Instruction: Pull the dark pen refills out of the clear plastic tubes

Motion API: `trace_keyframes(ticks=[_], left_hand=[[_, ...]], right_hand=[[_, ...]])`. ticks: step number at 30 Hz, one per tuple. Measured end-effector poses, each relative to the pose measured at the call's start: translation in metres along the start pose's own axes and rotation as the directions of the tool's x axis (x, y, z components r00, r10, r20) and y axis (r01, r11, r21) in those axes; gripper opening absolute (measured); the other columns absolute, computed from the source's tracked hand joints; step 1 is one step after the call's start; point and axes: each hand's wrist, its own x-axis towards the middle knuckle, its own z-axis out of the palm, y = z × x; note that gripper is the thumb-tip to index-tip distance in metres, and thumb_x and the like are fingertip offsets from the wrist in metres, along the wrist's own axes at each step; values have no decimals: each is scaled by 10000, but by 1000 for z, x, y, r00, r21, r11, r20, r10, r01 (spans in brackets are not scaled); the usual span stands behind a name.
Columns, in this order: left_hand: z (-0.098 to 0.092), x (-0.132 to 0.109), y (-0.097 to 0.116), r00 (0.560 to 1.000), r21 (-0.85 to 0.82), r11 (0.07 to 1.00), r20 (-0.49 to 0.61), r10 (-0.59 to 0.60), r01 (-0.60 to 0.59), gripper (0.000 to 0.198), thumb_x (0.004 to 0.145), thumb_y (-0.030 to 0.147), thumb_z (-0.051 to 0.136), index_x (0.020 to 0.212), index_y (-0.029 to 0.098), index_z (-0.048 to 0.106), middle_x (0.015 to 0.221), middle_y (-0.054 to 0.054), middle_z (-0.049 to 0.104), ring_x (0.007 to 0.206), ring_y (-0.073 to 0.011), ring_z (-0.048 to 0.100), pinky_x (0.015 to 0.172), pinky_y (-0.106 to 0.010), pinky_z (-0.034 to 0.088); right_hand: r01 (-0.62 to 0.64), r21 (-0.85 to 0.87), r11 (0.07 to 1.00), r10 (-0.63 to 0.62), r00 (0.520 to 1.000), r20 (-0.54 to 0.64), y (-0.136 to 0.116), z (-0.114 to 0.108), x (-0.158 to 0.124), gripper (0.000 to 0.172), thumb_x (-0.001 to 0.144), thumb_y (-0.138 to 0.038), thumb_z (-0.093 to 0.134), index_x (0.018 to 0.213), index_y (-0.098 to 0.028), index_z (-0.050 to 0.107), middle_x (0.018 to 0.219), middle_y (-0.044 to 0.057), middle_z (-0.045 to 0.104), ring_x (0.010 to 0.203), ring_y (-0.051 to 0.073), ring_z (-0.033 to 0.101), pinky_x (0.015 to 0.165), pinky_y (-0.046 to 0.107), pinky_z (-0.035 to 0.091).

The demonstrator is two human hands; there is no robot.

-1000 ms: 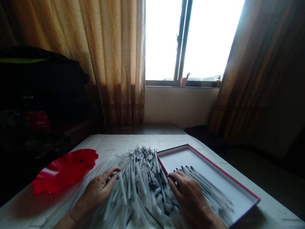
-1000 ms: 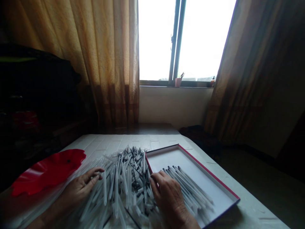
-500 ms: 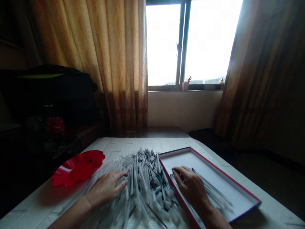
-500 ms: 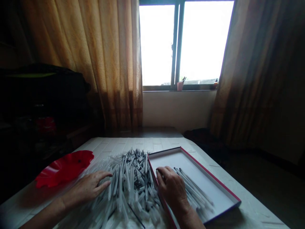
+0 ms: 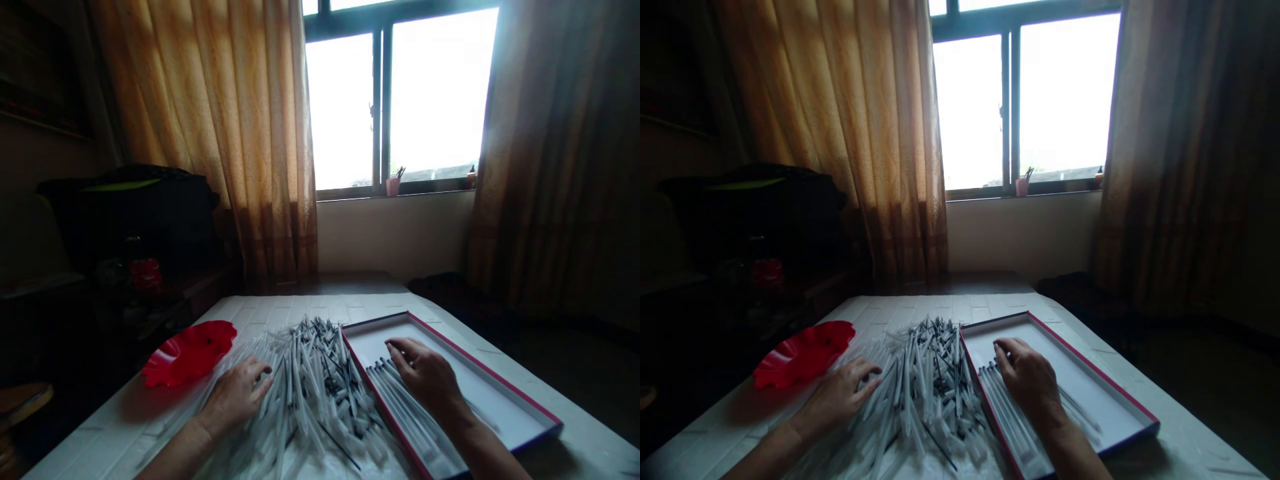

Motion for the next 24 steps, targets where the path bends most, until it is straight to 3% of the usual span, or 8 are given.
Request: trace_keyframes(ticks=[6, 15, 19, 24], left_hand=[[4, -3, -2, 983, -35, 998, -178, 51, -58, 271, 932, 306, 447, 978, 230, 703, 919, -42, 760, 814, -197, 734, 743, -275, 543], [23, -8, -8, 895, 15, 979, -404, 190, -201, 288, 965, 270, 413, 851, 234, 675, 766, -27, 739, 693, -182, 731, 641, -250, 538], [27, -6, -5, 866, 38, 969, -441, 235, -243, 288, 974, 252, 415, 816, 229, 654, 727, -32, 717, 663, -177, 714, 610, -241, 519], [26, -6, -1, 848, 45, 964, -465, 254, -263, 294, 981, 225, 412, 798, 223, 642, 700, -32, 698, 644, -177, 705, 575, -235, 497]], right_hand=[[86, -156, 984, -59, 984, 168, 5, -10, 3, 301, 904, -336, 468, 921, -247, 755, 919, 54, 783, 691, 221, 741, 583, 296, 500], [-21, -211, 977, 74, 967, 246, 47, 0, -3, 222, 819, -350, 553, 693, -298, 729, 737, 53, 766, 628, 257, 729, 515, 312, 477], [-30, -241, 970, 109, 940, 323, 54, -3, -6, 149, 706, -367, 629, 697, -307, 765, 792, 110, 794, 733, 338, 756, 598, 403, 562], [-7, -195, 981, 71, 943, 326, 52, -5, -4, 151, 599, -326, 645, 673, -307, 776, 864, 156, 804, 831, 394, 756, 718, 481, 596]])
